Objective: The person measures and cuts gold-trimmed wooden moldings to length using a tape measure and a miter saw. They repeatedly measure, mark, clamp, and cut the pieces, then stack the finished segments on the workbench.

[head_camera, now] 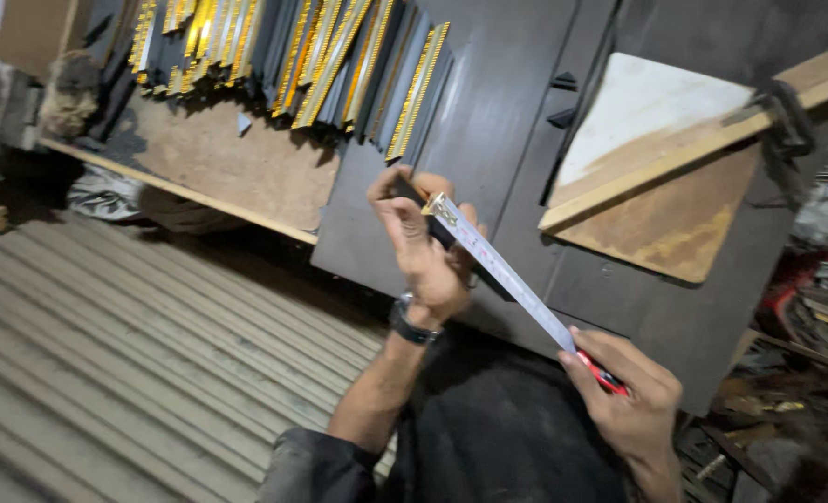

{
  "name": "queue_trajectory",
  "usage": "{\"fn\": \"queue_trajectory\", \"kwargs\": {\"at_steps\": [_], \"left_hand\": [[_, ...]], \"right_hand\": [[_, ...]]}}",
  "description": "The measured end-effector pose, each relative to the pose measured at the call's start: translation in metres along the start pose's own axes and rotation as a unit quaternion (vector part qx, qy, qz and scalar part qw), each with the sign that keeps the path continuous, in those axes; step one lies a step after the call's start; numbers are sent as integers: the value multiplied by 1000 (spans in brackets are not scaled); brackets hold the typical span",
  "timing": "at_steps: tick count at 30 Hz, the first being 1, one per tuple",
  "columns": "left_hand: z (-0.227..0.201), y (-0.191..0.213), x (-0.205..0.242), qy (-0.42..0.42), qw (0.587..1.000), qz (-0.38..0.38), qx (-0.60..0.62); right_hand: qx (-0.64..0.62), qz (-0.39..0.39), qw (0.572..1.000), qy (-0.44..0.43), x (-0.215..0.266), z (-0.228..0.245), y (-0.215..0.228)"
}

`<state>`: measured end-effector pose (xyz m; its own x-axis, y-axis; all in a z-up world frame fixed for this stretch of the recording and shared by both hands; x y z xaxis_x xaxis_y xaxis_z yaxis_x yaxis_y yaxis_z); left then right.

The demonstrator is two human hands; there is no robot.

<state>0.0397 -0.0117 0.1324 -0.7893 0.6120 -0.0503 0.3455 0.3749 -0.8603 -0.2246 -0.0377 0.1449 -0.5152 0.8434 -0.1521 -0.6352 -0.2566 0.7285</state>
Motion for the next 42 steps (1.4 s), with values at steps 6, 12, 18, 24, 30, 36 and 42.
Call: {"fn": "queue_trajectory", "kwargs": {"at_steps": [6, 12, 18, 24, 30, 36, 42], "left_hand": [[-6, -19, 2, -46, 989, 78, 116], [-4, -22, 9, -59, 985, 77, 141], [-1, -22, 9, -40, 991, 27, 128], [-11, 0, 13, -113, 990, 15, 84], [-16, 11, 8, -144, 982, 11, 125], [-19, 17, 9, -129, 981, 4, 145], [-27, 25, 14, -122, 980, -18, 154]], "right_hand": [[33, -4, 999, 28, 1, 30, 12], [73, -8, 996, 48, -7, 43, 13], [76, -6, 994, 72, -22, 56, 15], [72, 2, 991, 110, -28, 62, 28], [161, -4, 977, 137, -38, 86, 53], [216, 11, 964, 154, -46, 100, 61], [248, 37, 958, 142, -49, 104, 60]]}}
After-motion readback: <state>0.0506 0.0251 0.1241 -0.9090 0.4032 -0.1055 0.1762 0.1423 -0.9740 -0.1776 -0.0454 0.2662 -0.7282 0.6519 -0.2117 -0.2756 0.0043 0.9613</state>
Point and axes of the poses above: each hand's wrist, its own x-axis away from the middle knuckle, its own y-axis out of the back of the hand, z = x × y, the point moved 9 cm from there along -x, towards the middle knuckle, and after that the axes turned 11 degrees about x, right-handed, at the moved point
